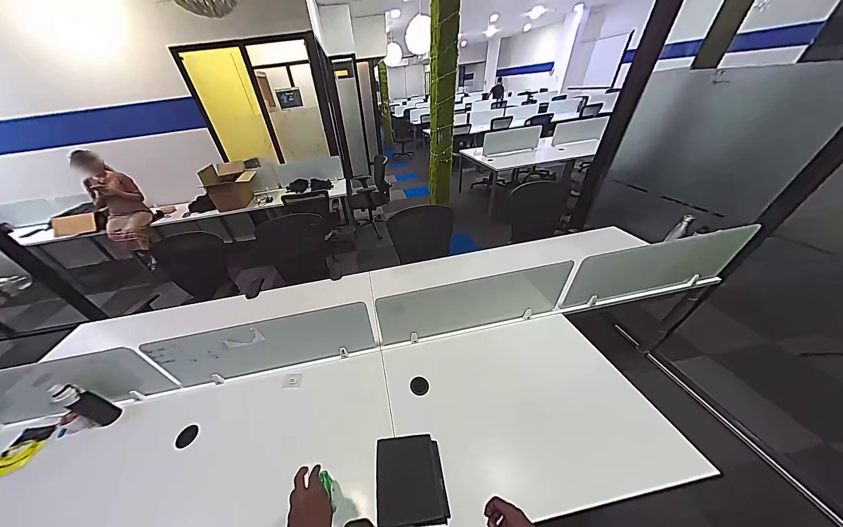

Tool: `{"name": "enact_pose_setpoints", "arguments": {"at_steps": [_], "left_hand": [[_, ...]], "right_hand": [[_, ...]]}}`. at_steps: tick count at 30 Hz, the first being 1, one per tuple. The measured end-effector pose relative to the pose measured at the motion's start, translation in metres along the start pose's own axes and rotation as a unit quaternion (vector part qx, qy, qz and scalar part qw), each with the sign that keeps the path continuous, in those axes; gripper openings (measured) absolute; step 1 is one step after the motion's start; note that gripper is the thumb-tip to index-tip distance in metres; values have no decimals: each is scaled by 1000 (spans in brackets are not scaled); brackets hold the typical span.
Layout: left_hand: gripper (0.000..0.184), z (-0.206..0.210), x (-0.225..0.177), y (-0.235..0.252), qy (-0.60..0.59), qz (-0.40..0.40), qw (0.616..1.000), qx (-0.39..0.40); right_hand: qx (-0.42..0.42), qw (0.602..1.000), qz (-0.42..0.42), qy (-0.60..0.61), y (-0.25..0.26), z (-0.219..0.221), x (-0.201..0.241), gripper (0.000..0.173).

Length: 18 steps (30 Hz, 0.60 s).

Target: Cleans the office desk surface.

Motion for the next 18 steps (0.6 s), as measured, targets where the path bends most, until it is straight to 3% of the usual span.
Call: {"name": "enact_pose_setpoints", "arguments": {"at_steps": [6, 11, 14, 18], "left_hand": [[33, 4, 16, -8, -3, -60, 997, 51], [31, -2, 20, -6, 4, -35, 998, 48], [29, -22, -3, -5, -8, -15, 999, 29], [29, -45, -68, -10, -33, 53, 997, 45]], "right_hand": [[18, 999, -38, -1, 6, 21, 18, 32], [30, 998, -57, -4, 9, 29, 14, 31], [33, 997, -62, -14, 0, 19, 26, 31], [25, 994, -107, -17, -5, 2, 45, 30]]}}
Point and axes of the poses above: each hand's wrist, its own y-axis towards the middle knuckle, its own z-axis out of the palm, x = y × z, the point moved 10 cm from there along y, towards the middle knuckle, and after that the axes turned 3 degrees about z, right-handed, at the moved point
